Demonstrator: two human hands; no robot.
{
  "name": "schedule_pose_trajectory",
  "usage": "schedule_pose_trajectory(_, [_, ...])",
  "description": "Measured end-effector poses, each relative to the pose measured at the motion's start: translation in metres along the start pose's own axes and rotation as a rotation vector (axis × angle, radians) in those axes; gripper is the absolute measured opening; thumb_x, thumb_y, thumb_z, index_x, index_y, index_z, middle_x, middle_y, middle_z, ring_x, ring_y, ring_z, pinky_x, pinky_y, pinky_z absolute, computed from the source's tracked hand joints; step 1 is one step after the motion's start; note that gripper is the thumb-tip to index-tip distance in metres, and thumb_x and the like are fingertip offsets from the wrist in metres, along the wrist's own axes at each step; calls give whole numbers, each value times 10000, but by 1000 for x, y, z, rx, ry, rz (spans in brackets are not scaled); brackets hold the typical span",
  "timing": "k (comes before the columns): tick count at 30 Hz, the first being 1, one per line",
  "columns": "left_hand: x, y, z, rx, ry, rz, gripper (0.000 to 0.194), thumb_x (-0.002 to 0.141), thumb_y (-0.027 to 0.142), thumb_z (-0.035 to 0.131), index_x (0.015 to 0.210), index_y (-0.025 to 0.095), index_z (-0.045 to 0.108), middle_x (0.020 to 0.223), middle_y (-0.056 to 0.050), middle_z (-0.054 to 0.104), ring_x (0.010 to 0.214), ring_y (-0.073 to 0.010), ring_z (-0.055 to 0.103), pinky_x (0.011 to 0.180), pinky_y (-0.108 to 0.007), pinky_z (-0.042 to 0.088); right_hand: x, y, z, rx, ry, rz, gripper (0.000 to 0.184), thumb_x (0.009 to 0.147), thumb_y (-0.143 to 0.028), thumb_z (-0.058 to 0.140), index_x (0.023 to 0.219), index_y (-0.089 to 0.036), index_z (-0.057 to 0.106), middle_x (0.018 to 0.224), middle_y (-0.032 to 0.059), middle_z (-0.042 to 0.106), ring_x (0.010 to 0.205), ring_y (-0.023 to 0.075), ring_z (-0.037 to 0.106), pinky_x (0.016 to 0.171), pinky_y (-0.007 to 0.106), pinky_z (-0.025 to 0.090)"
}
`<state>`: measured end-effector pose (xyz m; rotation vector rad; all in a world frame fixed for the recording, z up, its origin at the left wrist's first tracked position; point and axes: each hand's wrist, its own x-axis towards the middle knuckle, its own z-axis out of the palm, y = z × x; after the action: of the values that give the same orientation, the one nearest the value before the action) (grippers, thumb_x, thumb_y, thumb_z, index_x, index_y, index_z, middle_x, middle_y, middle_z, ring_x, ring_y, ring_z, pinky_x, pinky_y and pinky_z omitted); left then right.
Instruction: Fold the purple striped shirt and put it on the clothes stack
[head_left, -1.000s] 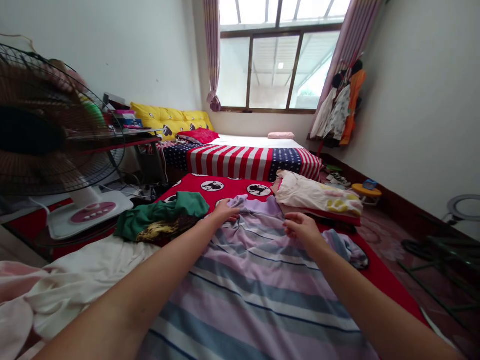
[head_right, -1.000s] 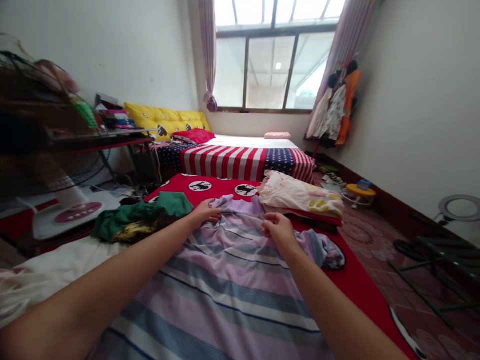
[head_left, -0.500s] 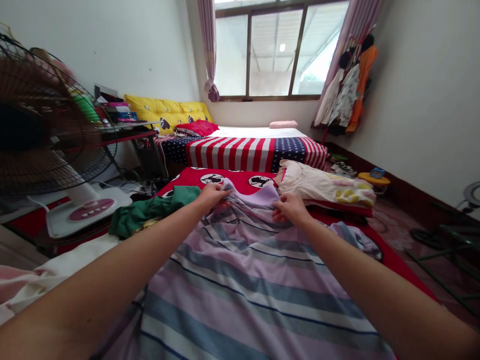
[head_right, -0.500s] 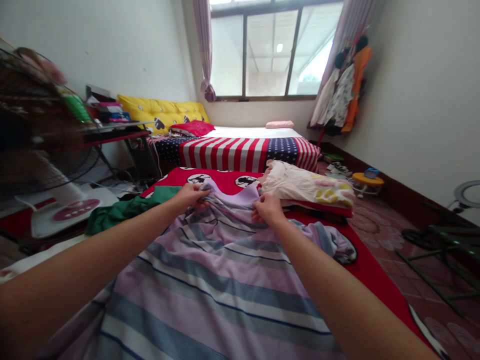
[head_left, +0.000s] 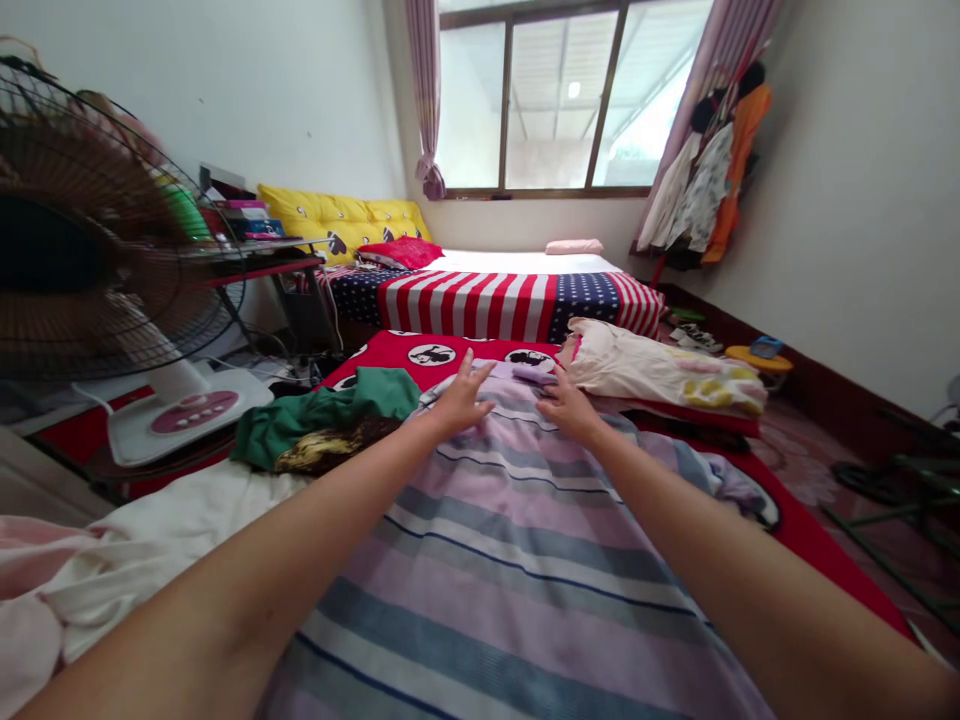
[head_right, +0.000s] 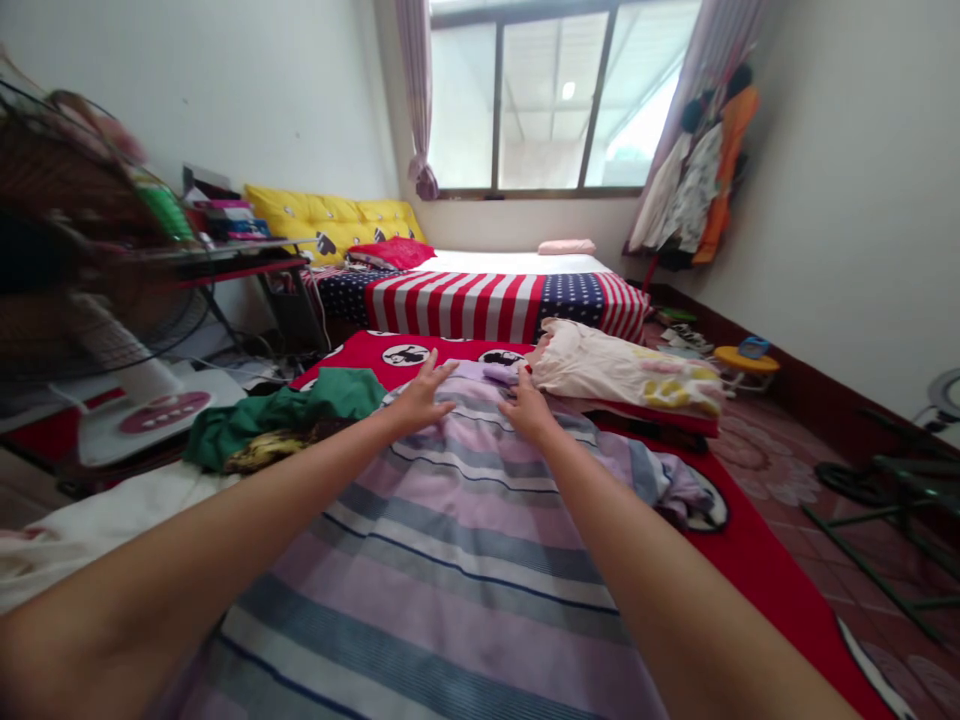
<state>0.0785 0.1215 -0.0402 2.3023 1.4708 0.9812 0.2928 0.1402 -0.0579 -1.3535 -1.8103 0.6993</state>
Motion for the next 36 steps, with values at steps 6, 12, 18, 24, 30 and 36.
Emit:
schedule_pose_trajectory(6, [-84,29,13,118,-176,49,665,866,350,583,1462,197,330,1572,-168,181,1426,-313,249,1120,-472,302,-63,-1,-11,-185,26,-246,407,818,-184,517,1221,-150,560,1116,111,669,1011,207,639,930,343,476])
schedule_pose_trajectory(12, [-163,41,7,290,-267,-11,750,888,571,483,1502,195,270,1577,-189,141,1451,-345,113,1147,-545,181,-126,47,-67,-805,-28,-215,469,909,-382,450,1297,-141,558,1379,137,533,1269,290,475,1078,454,324])
schedule_pose_trajectory(18, [-174,37,7,357,-220,26,639,899,566,463,1440,229,416,1564,-159,219,1441,-339,174,1148,-527,197,-131,51,-102,-1150,-38,123,449,933,-338,370,1267,-120,575,1361,178,546,1249,311,503,1004,512,365])
schedule_pose_trajectory(24, [-175,36,9,333,-184,26,640,894,586,454,1433,240,428,1567,-135,224,1442,-324,181,1155,-505,198,-134,-1,-48,-976,-75,-99,521,927,-425,404,1383,-183,473,1462,151,442,1360,291,385,1065,499,317])
schedule_pose_trajectory(30, [-175,37,7,293,-181,20,649,888,598,452,1426,233,441,1568,-134,223,1445,-321,172,1165,-490,182,-148,-22,-6,-891,-224,28,526,931,-396,388,1391,-149,457,1491,155,396,1385,310,342,1072,567,289])
schedule_pose_trajectory(36, [-176,37,7,189,-114,23,527,866,504,556,1307,217,570,1494,-128,389,1396,-309,317,1140,-475,271,-154,-54,40,-784,-96,-45,408,905,-305,434,1265,-165,567,1421,150,487,1327,305,421,1056,515,324])
